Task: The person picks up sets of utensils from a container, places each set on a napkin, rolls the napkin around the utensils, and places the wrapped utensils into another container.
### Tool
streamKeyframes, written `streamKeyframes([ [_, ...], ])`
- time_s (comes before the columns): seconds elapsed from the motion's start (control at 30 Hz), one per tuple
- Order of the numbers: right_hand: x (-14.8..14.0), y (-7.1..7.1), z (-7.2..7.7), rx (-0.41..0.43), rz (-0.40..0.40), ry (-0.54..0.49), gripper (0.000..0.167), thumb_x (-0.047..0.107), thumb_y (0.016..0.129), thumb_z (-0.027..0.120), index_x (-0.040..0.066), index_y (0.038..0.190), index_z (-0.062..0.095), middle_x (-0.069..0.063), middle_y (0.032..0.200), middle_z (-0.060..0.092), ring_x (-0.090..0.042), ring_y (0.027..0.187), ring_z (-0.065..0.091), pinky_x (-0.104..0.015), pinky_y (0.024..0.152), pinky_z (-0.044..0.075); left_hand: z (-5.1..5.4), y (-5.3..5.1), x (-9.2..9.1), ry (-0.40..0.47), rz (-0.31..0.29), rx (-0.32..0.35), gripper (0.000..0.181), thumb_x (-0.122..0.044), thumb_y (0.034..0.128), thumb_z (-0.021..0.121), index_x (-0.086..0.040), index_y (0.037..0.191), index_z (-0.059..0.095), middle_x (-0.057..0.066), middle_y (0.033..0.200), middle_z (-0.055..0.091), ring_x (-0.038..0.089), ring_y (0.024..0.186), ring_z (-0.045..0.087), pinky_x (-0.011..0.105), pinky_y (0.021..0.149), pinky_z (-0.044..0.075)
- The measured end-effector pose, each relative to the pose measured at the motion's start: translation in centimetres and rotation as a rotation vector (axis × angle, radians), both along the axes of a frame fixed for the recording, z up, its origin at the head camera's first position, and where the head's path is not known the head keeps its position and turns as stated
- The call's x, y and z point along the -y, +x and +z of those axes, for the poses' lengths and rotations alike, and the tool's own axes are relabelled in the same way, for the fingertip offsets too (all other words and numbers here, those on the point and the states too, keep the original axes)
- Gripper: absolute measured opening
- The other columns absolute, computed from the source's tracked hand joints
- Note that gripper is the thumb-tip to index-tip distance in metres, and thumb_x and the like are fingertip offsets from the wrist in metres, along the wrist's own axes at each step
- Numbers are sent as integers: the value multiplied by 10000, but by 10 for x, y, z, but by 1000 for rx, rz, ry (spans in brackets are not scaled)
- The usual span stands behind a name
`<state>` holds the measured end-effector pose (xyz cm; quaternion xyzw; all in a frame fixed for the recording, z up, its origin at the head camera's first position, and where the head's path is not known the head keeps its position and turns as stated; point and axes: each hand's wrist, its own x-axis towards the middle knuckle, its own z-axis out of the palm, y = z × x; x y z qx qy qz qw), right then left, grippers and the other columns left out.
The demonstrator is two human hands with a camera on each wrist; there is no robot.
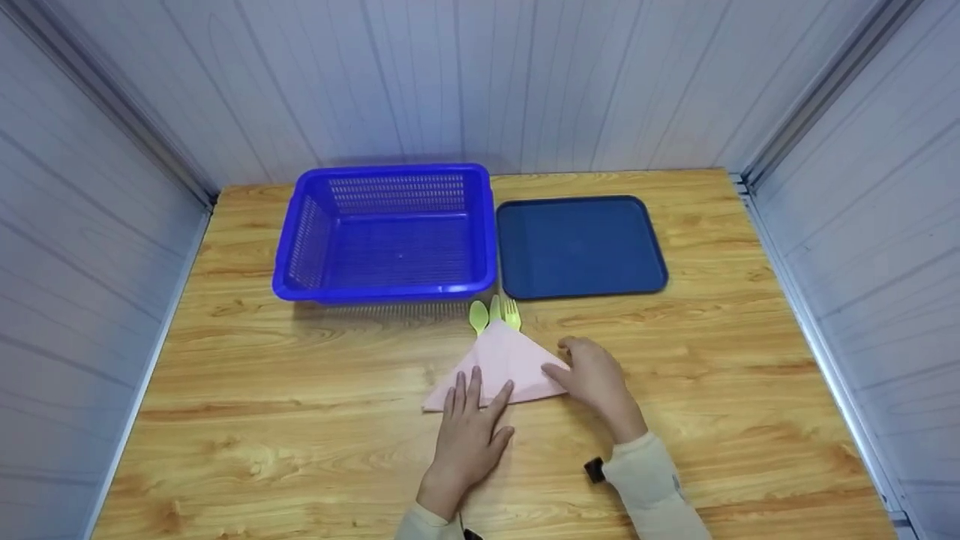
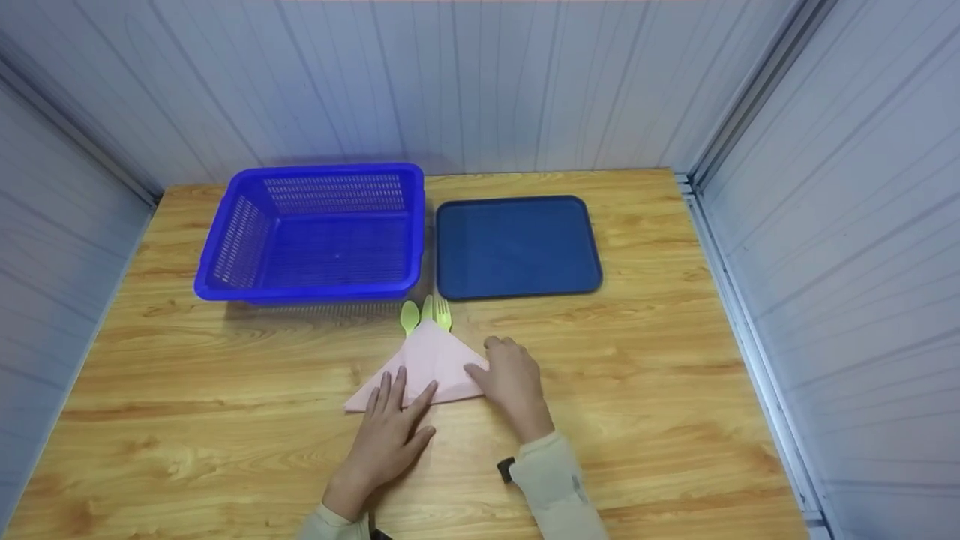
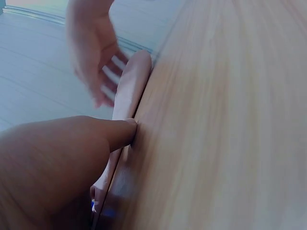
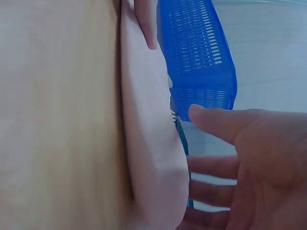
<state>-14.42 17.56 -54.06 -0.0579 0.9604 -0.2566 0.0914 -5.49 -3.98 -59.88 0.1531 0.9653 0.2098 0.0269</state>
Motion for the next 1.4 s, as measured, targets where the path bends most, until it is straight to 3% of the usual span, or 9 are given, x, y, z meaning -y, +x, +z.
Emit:
streamKeyframes([
  [0.07, -4, 9, -2, 18, -43, 30, 497, 406, 836, 746, 25, 1144, 661, -126, 1069, 657, -323, 965, 632, -489, 797, 509, 0, 0, 1, 1, 2, -1, 624, -406, 923, 599, -290, 1500, 393, 264, 1566, 152, 462, 1429, 69, 582, 1131, 107],
  [0.27, -10, 25, -13, -31, -171, 65, 454, 400, 769, 794, 40, 1010, 655, -111, 924, 637, -349, 818, 623, -498, 660, 499, 0, 0, 1, 8, 7, -2, 631, -406, 915, 611, -293, 1498, 397, 263, 1565, 157, 456, 1432, 64, 580, 1132, 102],
  [0.6, -12, 34, -26, -74, -303, -79, 246, 279, 771, 819, 66, 802, 701, -60, 774, 674, -260, 722, 621, -442, 653, 487, 0, -2, 1, -4, -1, 8, 634, -425, 924, 588, -303, 1507, 373, 256, 1573, 131, 448, 1437, 45, 570, 1137, 88],
  [0.83, -12, 35, -24, -49, -311, -210, 214, 150, 822, 766, 68, 740, 586, -15, 692, 570, -197, 650, 529, -353, 598, 443, 0, -2, 1, 1, -3, 4, 633, -424, 922, 592, -287, 1504, 384, 265, 1568, 142, 456, 1433, 62, 582, 1130, 105],
  [0.97, -13, 36, -23, -38, -314, -325, 177, 98, 846, 728, 34, 829, 564, -28, 716, 568, -160, 645, 524, -293, 583, 433, -1, -1, 1, 4, 0, 17, 634, -420, 921, 596, -290, 1504, 384, 261, 1570, 138, 450, 1435, 59, 579, 1131, 103],
  [1.1, -8, 38, -23, 1, -358, -629, 262, 26, 818, 752, -58, 997, 580, -68, 773, 609, -139, 698, 571, -220, 612, 472, -1, -1, 2, 16, -1, 14, 635, -410, 918, 608, -293, 1502, 387, 261, 1569, 144, 449, 1435, 67, 579, 1132, 104],
  [1.2, 4, 43, -25, 70, -412, -854, 292, -5, 802, 763, -89, 1021, 589, -77, 765, 593, -142, 693, 559, -207, 597, 482, -1, 0, 2, 25, 3, 0, 635, -403, 911, 622, -288, 1496, 401, 265, 1564, 158, 455, 1431, 82, 581, 1131, 109],
  [1.4, 31, 48, -34, 160, -559, -922, 203, 55, 862, 704, -84, 982, 617, -108, 762, 622, -165, 631, 623, -268, 573, 552, 0, 1, 1, 24, 3, -2, 635, -405, 908, 619, -282, 1493, 408, 267, 1563, 160, 455, 1431, 79, 577, 1133, 105],
])
